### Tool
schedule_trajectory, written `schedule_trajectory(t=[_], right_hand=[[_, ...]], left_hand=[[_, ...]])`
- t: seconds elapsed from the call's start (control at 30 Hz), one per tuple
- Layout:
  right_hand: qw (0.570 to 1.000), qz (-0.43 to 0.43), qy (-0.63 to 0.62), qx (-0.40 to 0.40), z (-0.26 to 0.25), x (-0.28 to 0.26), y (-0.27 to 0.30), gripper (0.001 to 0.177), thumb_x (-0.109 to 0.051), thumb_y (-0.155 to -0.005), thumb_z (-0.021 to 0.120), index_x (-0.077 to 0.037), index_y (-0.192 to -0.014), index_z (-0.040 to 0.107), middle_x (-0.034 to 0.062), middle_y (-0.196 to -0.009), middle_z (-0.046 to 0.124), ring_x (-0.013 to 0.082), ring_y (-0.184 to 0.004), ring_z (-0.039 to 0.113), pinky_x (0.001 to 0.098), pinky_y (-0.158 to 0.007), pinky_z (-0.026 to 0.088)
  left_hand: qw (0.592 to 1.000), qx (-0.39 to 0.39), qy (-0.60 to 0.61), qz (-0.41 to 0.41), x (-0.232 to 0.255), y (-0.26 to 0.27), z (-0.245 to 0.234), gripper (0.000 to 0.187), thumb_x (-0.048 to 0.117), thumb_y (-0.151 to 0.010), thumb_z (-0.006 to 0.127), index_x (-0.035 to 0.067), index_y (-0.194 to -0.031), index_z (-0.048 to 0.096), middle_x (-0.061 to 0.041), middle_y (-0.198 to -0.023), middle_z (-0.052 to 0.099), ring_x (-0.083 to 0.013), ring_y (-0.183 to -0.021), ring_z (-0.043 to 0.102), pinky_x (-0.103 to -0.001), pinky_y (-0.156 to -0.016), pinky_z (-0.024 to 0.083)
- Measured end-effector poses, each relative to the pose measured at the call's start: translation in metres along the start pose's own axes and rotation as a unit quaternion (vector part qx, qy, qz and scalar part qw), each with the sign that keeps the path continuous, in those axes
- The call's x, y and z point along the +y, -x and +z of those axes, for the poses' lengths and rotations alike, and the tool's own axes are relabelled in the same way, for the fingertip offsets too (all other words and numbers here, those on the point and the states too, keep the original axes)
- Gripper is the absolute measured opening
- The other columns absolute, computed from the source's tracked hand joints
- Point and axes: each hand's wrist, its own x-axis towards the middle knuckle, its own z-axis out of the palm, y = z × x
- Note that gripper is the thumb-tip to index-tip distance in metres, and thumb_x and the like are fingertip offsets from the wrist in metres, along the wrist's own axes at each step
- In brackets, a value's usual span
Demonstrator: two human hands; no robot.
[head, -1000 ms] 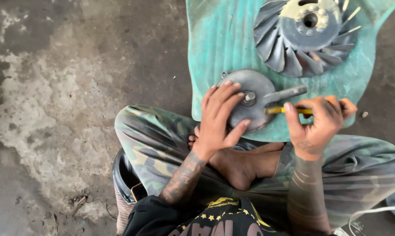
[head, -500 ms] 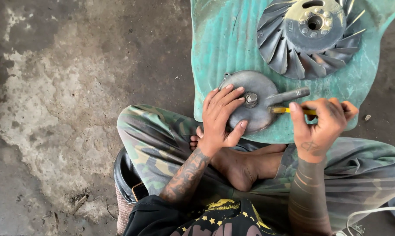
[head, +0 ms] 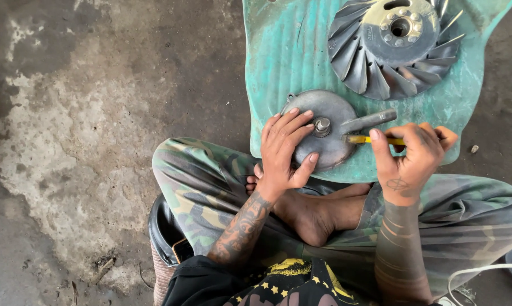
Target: The person sits cross-legged and uses a small yellow brush to scrub a metal component resting on a green plastic chair. They rotate the part to clean different areas, including the central hub and outer rim, while a larger fan-like metal part sits nearby.
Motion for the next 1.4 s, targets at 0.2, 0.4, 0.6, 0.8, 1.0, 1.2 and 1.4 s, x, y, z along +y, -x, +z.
schedule_trajectory(t=[0.2, 0.4, 0.6, 0.8, 1.0, 1.2, 1.4], right_hand=[[0.997, -0.052, -0.036, -0.033, -0.008, -0.01, -0.01, 0.04, -0.028, -0.103, 0.073, -0.005, -0.072, 0.061, 0.0035, -0.068, 0.059, 0.0225, -0.064, 0.047, 0.0427, -0.097, 0.029], [0.995, -0.068, -0.066, -0.041, -0.004, -0.007, -0.009, 0.037, -0.029, -0.099, 0.074, -0.007, -0.072, 0.061, 0.0015, -0.063, 0.056, 0.02, -0.063, 0.047, 0.0409, -0.097, 0.029], [1.0, -0.01, 0.003, -0.009, -0.004, -0.01, -0.006, 0.038, -0.024, -0.104, 0.077, -0.006, -0.075, 0.063, 0.0009, -0.068, 0.059, 0.0205, -0.066, 0.047, 0.0411, -0.1, 0.03], [1.0, -0.017, -0.017, -0.018, -0.003, -0.009, -0.007, 0.043, -0.032, -0.105, 0.074, -0.006, -0.073, 0.063, 0.0019, -0.066, 0.057, 0.0203, -0.063, 0.046, 0.0416, -0.098, 0.029], [0.992, -0.086, -0.084, -0.043, -0.004, -0.009, -0.012, 0.036, -0.028, -0.096, 0.073, -0.007, -0.069, 0.061, 0.0007, -0.058, 0.054, 0.0188, -0.06, 0.043, 0.0399, -0.095, 0.028], [0.997, -0.067, -0.034, -0.013, -0.004, -0.009, -0.01, 0.039, -0.026, -0.099, 0.075, -0.006, -0.07, 0.059, 0.003, -0.062, 0.055, 0.0217, -0.06, 0.044, 0.0421, -0.095, 0.028], [1.0, -0.003, 0.001, -0.005, -0.003, -0.009, -0.005, 0.038, -0.025, -0.103, 0.078, -0.006, -0.074, 0.061, 0.0005, -0.073, 0.064, 0.02, -0.067, 0.049, 0.0412, -0.102, 0.029]], left_hand=[[1.0, -0.008, -0.005, -0.001, 0.001, -0.001, -0.002, 0.043, 0.041, -0.103, 0.047, 0.006, -0.118, 0.068, -0.012, -0.132, 0.069, -0.0345, -0.133, 0.063, -0.049, -0.117, 0.042], [1.0, -0.011, -0.006, -0.002, 0.002, -0.003, -0.003, 0.044, 0.041, -0.103, 0.047, 0.005, -0.118, 0.068, -0.012, -0.132, 0.069, -0.0344, -0.133, 0.063, -0.049, -0.118, 0.041], [1.0, -0.01, -0.003, -0.003, 0.001, -0.002, -0.002, 0.044, 0.041, -0.103, 0.047, 0.006, -0.119, 0.068, -0.012, -0.132, 0.069, -0.034, -0.133, 0.063, -0.049, -0.117, 0.042], [1.0, 0.0, -0.002, 0.002, 0.0, -0.001, 0.0, 0.043, 0.041, -0.102, 0.048, 0.006, -0.117, 0.069, -0.011, -0.13, 0.07, -0.0336, -0.132, 0.063, -0.049, -0.116, 0.042], [1.0, -0.007, -0.005, 0.001, 0.0, -0.002, -0.002, 0.043, 0.041, -0.103, 0.048, 0.006, -0.118, 0.068, -0.012, -0.131, 0.069, -0.0347, -0.133, 0.063, -0.05, -0.116, 0.042], [1.0, -0.008, -0.002, 0.0, 0.001, -0.002, -0.002, 0.043, 0.041, -0.103, 0.048, 0.005, -0.118, 0.067, -0.013, -0.132, 0.069, -0.0348, -0.133, 0.063, -0.05, -0.117, 0.042], [1.0, -0.003, -0.003, 0.002, 0.001, -0.002, -0.001, 0.044, 0.042, -0.104, 0.047, 0.005, -0.117, 0.067, -0.013, -0.131, 0.07, -0.0353, -0.132, 0.063, -0.05, -0.117, 0.042]])
